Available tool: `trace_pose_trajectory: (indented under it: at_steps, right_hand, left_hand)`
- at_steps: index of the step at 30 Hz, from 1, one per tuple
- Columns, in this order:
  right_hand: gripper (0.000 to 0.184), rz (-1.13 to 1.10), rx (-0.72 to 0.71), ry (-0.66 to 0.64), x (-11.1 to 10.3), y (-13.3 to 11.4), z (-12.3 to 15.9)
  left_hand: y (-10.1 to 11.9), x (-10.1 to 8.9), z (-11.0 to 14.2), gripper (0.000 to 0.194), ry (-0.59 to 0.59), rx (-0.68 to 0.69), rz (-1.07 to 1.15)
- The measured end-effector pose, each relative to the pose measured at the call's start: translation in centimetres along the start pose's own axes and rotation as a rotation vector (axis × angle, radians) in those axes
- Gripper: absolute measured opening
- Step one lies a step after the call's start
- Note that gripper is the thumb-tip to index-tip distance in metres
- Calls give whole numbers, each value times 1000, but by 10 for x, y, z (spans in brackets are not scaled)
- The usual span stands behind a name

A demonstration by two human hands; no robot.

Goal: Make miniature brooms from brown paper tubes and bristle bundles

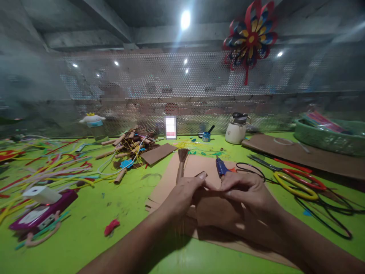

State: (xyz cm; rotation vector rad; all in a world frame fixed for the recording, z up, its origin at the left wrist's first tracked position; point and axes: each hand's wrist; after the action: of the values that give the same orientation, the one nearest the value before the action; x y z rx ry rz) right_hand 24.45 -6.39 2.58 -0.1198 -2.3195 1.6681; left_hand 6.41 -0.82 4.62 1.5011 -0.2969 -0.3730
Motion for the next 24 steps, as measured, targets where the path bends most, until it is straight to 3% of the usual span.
trace_pose_trajectory:
  at_steps: [7,16,24]
  right_hand:
    - [5,51,-9,-22,2,1,-1]
    - [5,124,11,-89,-8,4,-8]
    - [13,212,87,-72,-18,6,-15]
  left_hand:
    - [-3,-6,-4,32,-179,13,-80]
    - [-3,-6,-3,35,-128,72,-148]
    - [-3,-3,-3,31,-41,84,-181]
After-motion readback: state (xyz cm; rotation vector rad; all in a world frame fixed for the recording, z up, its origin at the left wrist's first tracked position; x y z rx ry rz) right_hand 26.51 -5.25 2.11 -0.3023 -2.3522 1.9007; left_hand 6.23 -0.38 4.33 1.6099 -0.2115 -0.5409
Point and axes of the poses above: each hand's wrist, its own z-axis away from the middle knuckle, its own x-axis out of the palm, y = z × x, and after that the axes turned 14 degrees about y, right-handed
